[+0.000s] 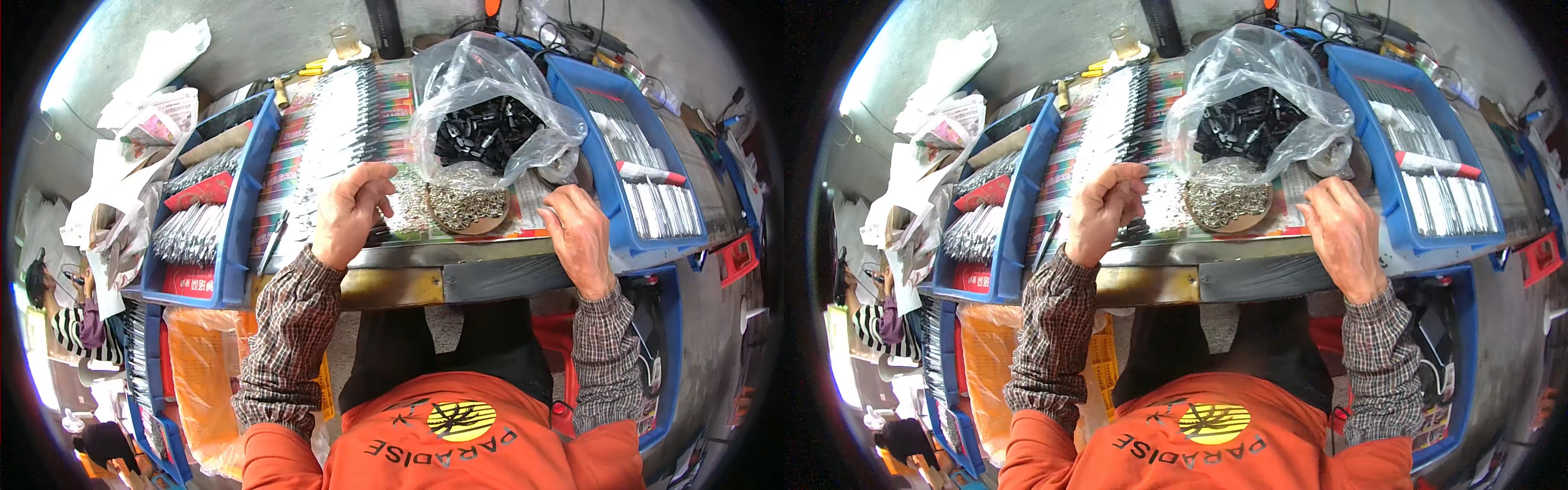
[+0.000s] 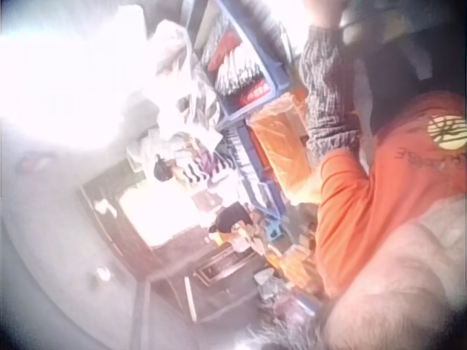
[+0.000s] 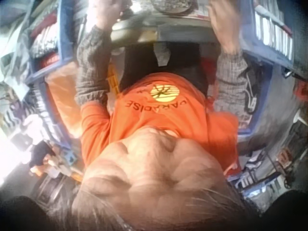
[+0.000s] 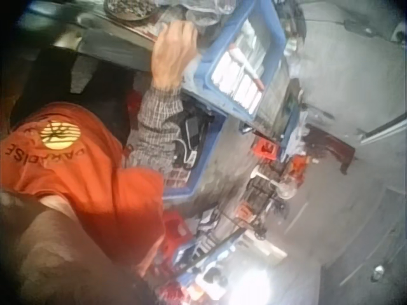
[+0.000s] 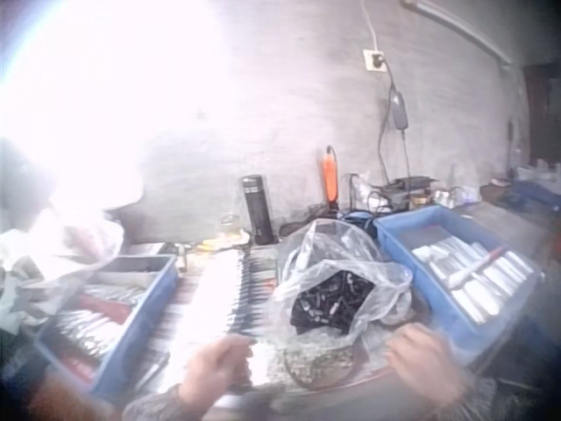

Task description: The person assembles drafting compasses by taking metal arms and plastic parts from trays, fitting the pieces together by hand, and placing the assembled compasses in neat rows on the workbench.

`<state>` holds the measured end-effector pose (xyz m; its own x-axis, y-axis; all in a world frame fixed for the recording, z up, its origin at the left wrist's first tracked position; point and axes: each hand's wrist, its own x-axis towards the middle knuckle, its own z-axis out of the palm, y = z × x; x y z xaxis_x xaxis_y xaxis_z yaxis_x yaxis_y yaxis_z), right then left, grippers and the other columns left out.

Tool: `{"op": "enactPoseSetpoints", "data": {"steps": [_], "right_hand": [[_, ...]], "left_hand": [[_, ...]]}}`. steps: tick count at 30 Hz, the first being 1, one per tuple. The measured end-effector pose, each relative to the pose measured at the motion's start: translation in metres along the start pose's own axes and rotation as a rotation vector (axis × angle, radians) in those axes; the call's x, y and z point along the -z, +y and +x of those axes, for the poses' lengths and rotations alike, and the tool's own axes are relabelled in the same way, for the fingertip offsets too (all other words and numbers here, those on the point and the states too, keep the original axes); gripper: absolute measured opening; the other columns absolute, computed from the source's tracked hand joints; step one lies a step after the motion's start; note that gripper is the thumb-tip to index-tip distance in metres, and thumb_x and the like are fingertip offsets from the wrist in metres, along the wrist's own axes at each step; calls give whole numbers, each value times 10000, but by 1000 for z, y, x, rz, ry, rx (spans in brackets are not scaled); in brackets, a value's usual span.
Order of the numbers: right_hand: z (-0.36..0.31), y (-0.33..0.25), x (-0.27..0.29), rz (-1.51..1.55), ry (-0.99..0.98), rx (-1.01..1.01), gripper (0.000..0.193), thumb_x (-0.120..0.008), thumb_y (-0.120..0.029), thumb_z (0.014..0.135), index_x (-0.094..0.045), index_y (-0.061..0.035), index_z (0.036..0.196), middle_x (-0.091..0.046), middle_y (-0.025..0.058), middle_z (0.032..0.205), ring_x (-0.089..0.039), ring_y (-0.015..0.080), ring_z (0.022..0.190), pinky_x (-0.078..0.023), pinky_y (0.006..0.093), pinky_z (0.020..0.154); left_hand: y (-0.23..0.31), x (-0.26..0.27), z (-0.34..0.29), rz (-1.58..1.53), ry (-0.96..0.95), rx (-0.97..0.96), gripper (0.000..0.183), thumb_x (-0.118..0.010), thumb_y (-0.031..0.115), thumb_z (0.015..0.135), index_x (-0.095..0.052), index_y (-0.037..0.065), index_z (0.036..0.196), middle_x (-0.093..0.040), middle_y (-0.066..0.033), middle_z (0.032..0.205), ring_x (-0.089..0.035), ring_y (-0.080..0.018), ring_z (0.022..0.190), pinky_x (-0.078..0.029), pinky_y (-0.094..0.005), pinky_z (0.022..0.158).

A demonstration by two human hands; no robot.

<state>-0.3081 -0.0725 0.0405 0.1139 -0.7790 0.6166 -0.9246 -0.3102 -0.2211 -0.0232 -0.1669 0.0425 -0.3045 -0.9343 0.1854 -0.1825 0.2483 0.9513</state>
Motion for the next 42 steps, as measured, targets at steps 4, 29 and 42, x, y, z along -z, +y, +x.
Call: {"op": "enactPoseSetpoints", "data": {"steps": [4,29,42], "right_hand": [[-1,-2,-5,13,1,-1,120,-667,-34,768,-591,-3,856,-578,114,861,-577,308,814,-466,400,679],[-16,-8,-25,-65,-76,103,204,-601,-208,899,-681,-21,890,-634,173,852,-597,341,773,-487,396,697],[-14,-3,-30,-46,-26,159,220,-604,-213,898,-691,-11,894,-639,186,848,-597,343,761,-490,393,696]], "left_hand": [[-6,6,-1,-333,-98,68,286,-369,-24,955,-552,-5,1175,-611,-84,951,-624,-129,773,-467,-220,596],[-33,13,-39,-712,-42,-24,357,-360,-115,730,-562,-64,1020,-606,-132,862,-649,-184,695,-581,-289,565],[-36,21,-53,-681,11,-52,237,-453,-89,794,-583,-60,991,-611,-106,815,-658,-160,684,-565,-263,518]]}}
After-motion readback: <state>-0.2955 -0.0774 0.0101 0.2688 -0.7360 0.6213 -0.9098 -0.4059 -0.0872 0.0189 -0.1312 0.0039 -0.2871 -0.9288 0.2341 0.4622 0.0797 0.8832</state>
